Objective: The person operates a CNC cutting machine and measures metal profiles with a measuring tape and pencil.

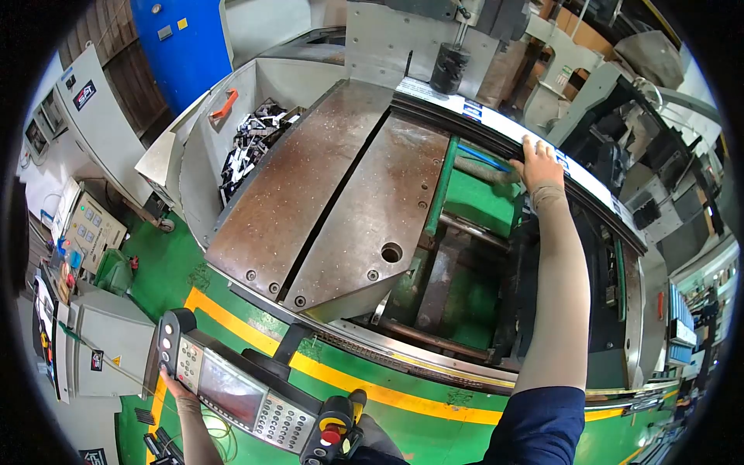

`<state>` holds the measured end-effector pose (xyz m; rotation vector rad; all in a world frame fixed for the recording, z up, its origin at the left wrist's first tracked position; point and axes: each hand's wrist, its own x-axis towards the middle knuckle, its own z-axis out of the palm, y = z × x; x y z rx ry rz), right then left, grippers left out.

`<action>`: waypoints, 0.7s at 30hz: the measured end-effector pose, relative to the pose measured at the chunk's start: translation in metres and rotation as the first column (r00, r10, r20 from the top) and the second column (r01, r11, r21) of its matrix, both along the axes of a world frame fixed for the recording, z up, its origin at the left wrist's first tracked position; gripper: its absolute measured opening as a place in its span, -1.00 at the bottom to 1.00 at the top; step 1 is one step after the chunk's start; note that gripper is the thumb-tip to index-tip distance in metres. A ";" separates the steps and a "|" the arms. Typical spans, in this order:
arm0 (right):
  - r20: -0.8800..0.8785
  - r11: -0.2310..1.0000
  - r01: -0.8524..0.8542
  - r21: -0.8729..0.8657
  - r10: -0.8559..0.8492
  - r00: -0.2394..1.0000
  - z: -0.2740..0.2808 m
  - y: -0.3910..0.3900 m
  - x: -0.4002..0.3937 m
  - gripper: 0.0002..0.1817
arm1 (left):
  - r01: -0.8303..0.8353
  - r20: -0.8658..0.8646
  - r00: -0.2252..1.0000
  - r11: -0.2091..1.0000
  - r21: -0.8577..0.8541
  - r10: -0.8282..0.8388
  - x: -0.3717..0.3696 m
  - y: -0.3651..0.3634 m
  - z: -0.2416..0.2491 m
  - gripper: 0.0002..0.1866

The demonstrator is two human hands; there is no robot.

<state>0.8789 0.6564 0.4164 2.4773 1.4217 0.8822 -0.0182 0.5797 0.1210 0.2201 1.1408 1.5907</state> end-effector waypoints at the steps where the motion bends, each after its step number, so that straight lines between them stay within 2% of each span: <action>1: -0.005 1.000 0.003 -0.007 -0.003 1.000 0.001 0.000 0.001 -0.26 | -0.004 -0.013 1.000 1.000 0.009 0.004 -0.002 0.001 -0.002 -0.46; 6: -0.093 0.996 0.069 -0.049 -0.073 0.993 0.009 0.002 -0.007 -0.23 | 0.003 -0.022 1.000 1.000 0.028 -0.003 -0.005 0.003 -0.009 -0.43; 8: -0.058 0.988 0.151 -0.035 -0.153 0.986 0.012 0.003 -0.022 -0.21 | 0.005 -0.001 1.000 1.000 -0.009 -0.005 -0.003 -0.003 -0.005 -0.43; 9: -0.040 0.981 0.192 -0.026 -0.193 0.980 0.015 0.001 -0.033 -0.20 | -0.011 -0.050 0.999 1.000 -0.021 0.010 -0.002 -0.005 -0.002 -0.42; 10: 0.024 0.984 0.159 0.074 -0.161 0.987 0.010 -0.003 -0.044 -0.15 | 0.020 -0.021 1.000 1.000 0.009 -0.019 0.000 -0.004 0.001 -0.42; 11: -0.011 0.977 0.053 0.204 -0.052 0.999 0.002 -0.006 -0.055 -0.15 | 0.011 -0.051 0.999 0.999 0.034 -0.009 -0.003 -0.002 -0.007 -0.42; 13: -0.075 0.885 -0.158 0.437 0.210 0.975 -0.029 -0.027 -0.095 -0.17 | 0.023 -0.090 0.996 0.997 0.071 -0.017 -0.007 -0.002 -0.003 -0.43; 15: -0.133 0.730 -0.315 0.606 0.483 0.865 -0.062 -0.086 -0.166 -0.28 | 0.068 0.056 0.996 0.997 0.021 -0.069 -0.022 -0.004 -0.015 -0.39; 16: -0.216 0.738 -0.275 0.616 0.494 0.842 -0.093 -0.121 -0.192 -0.36 | 0.109 0.125 0.986 0.994 -0.005 -0.107 -0.023 -0.003 -0.015 -0.37; 17: -0.246 0.714 -0.264 0.649 0.525 0.815 -0.122 -0.166 -0.225 -0.41 | 0.135 0.079 0.988 0.990 -0.044 -0.131 -0.021 -0.006 -0.009 -0.35; 18: -0.369 0.739 -0.152 0.656 0.490 0.790 -0.159 -0.214 -0.252 -0.40 | 0.172 0.034 0.985 0.982 -0.073 -0.170 -0.012 -0.007 0.005 -0.34; 19: -0.502 0.741 0.058 0.669 0.394 0.770 -0.206 -0.266 -0.285 -0.39 | 0.259 0.103 0.961 0.965 -0.027 -0.255 -0.011 -0.011 0.007 -0.34; 20: -0.683 0.784 0.263 0.562 0.262 0.682 -0.240 -0.325 -0.325 -0.40 | 0.334 0.168 0.928 0.942 0.021 -0.333 -0.009 -0.012 0.012 -0.34; 21: -0.840 0.791 0.433 0.432 0.178 0.513 -0.272 -0.383 -0.364 -0.42 | 0.374 0.078 0.923 0.926 0.051 -0.377 0.008 -0.014 0.030 -0.32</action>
